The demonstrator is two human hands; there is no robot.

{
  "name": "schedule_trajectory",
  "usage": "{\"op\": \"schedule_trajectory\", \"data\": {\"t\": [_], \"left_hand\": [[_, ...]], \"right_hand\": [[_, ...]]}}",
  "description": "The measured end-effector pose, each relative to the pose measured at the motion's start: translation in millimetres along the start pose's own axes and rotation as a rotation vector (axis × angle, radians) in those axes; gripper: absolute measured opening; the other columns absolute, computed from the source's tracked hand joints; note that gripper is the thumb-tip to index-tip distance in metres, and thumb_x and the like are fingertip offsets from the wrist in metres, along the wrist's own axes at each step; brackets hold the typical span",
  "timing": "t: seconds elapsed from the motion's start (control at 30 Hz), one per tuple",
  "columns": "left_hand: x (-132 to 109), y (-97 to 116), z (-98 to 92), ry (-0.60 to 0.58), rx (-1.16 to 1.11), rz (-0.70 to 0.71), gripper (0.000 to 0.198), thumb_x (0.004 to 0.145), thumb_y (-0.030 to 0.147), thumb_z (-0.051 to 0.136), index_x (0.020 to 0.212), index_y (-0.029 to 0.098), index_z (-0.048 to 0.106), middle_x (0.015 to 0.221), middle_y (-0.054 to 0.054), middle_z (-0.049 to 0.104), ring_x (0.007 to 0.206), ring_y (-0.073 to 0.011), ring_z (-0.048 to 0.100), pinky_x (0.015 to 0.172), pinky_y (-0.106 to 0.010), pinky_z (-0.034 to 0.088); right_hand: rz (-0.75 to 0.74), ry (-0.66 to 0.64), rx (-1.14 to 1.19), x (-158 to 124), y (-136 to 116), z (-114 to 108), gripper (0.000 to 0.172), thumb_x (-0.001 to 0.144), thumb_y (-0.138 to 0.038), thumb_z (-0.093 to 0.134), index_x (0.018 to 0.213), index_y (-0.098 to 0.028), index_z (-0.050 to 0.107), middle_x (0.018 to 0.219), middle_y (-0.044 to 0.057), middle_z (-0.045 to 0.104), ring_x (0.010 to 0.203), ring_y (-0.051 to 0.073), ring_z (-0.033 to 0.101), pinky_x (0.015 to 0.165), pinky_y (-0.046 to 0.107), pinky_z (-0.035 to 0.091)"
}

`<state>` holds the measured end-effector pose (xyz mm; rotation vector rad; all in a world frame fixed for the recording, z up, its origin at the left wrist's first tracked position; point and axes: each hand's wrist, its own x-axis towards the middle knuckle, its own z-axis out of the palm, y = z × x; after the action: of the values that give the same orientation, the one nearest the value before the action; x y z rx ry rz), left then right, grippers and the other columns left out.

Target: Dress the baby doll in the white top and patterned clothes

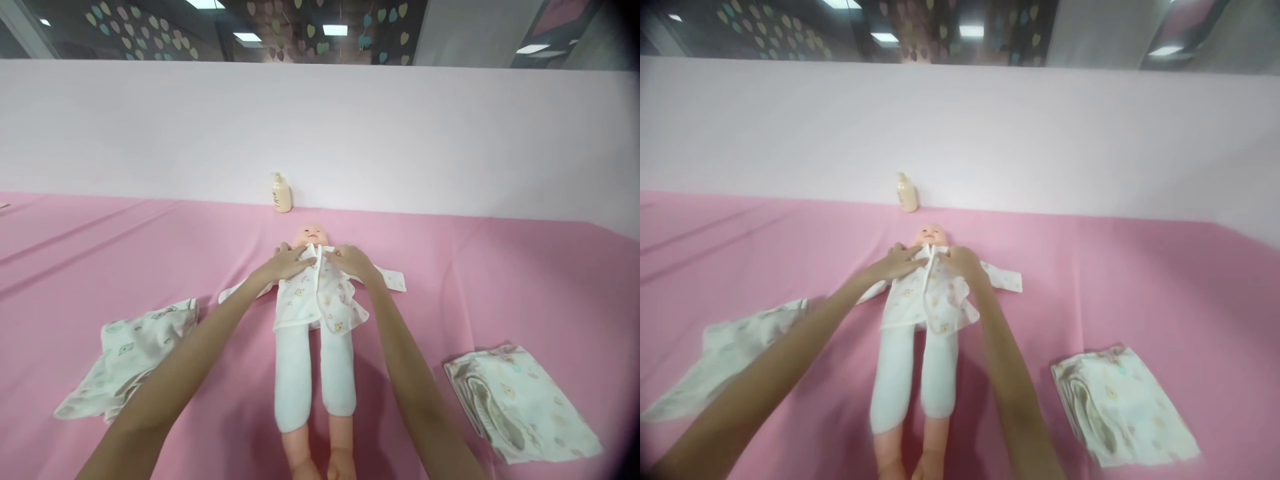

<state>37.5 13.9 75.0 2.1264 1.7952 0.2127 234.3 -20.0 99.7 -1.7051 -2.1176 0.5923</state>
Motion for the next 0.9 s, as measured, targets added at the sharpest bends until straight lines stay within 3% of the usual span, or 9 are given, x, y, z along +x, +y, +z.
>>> {"op": "schedule_trajectory", "data": {"t": [0.07,0.13,0.2,0.33,0.47,0.57,0.67,0.8,0.9], "left_hand": [[-1,13,16.8,0.062,0.034,-0.01,0.074,0.081,0.073,0.039,0.144,0.035,0.041,0.147,-0.015,0.039,0.134,-0.0449,0.033,0.099,-0.062,0.035],[2,26,27.0,0.097,0.045,0.009,0.068,0.084,0.064,0.039,0.147,0.038,0.036,0.147,-0.015,0.036,0.137,-0.0446,0.027,0.101,-0.067,0.027],[8,32,30.5,0.095,0.037,0.04,0.066,0.086,0.055,0.039,0.149,0.04,0.029,0.145,-0.016,0.036,0.137,-0.0419,0.028,0.103,-0.069,0.022],[22,31,27.9,0.069,0.004,0.122,0.066,0.086,0.045,0.038,0.151,0.039,0.024,0.14,-0.015,0.041,0.137,-0.0376,0.031,0.106,-0.068,0.016],[29,26,30.2,0.105,-0.015,0.147,0.064,0.087,0.045,0.04,0.149,0.037,0.028,0.136,-0.014,0.045,0.135,-0.0336,0.034,0.107,-0.064,0.019],[26,24,37.3,0.219,-0.055,0.125,0.056,0.088,0.049,0.041,0.141,0.031,0.04,0.133,-0.014,0.049,0.132,-0.0321,0.039,0.107,-0.061,0.022],[19,25,44.1,0.365,-0.086,0.111,0.043,0.089,0.047,0.044,0.123,0.021,0.051,0.125,-0.013,0.055,0.122,-0.0293,0.048,0.105,-0.053,0.03],[10,31,46.6,0.437,-0.109,0.075,0.026,0.084,0.036,0.052,0.101,0.019,0.058,0.117,-0.013,0.059,0.122,-0.0315,0.045,0.104,-0.046,0.033],[14,25,36.6,0.359,-0.336,-0.006,0.018,0.083,0.032,0.049,0.087,0.018,0.06,0.105,-0.01,0.064,0.114,-0.0288,0.052,0.098,-0.04,0.041]], "right_hand": [[-0.018,0.016,0.012,14,5,14,0.043,0.097,-0.047,0.042,0.075,-0.015,0.061,0.075,0.007,0.061,0.076,0.019,0.059,0.066,0.026,0.041],[-0.032,0.063,0.024,24,5,27,0.044,0.095,-0.052,0.046,0.089,-0.013,0.065,0.088,0.011,0.065,0.092,0.023,0.06,0.077,0.028,0.044],[-0.015,0.093,0.059,30,4,36,0.047,0.093,-0.054,0.049,0.102,-0.011,0.064,0.099,0.014,0.065,0.101,0.026,0.058,0.082,0.03,0.044],[0.022,0.155,0.163,36,2,46,0.034,0.095,-0.039,0.046,0.103,-0.012,0.065,0.103,0.013,0.067,0.097,0.023,0.061,0.081,0.028,0.045],[0.086,0.269,0.175,40,5,50,0.026,0.092,-0.027,0.044,0.102,-0.014,0.065,0.1,0.01,0.068,0.096,0.024,0.06,0.083,0.031,0.044],[0.127,0.314,0.315,41,11,47,0.018,0.084,-0.024,0.051,0.075,-0.016,0.064,0.074,0.004,0.063,0.079,0.021,0.059,0.077,0.029,0.043],[0.141,0.268,0.543,41,16,44,0.022,0.079,-0.025,0.057,0.058,-0.016,0.057,0.057,-0.001,0.05,0.065,0.016,0.053,0.068,0.026,0.041],[0.13,0.235,0.675,40,17,41,0.016,0.077,-0.025,0.057,0.066,-0.015,0.06,0.062,-0.002,0.053,0.066,0.014,0.054,0.065,0.023,0.043],[0.119,0.199,0.753,38,22,32,0.014,0.079,-0.024,0.054,0.082,-0.014,0.063,0.074,0.0,0.061,0.07,0.012,0.059,0.066,0.021,0.047]]}}
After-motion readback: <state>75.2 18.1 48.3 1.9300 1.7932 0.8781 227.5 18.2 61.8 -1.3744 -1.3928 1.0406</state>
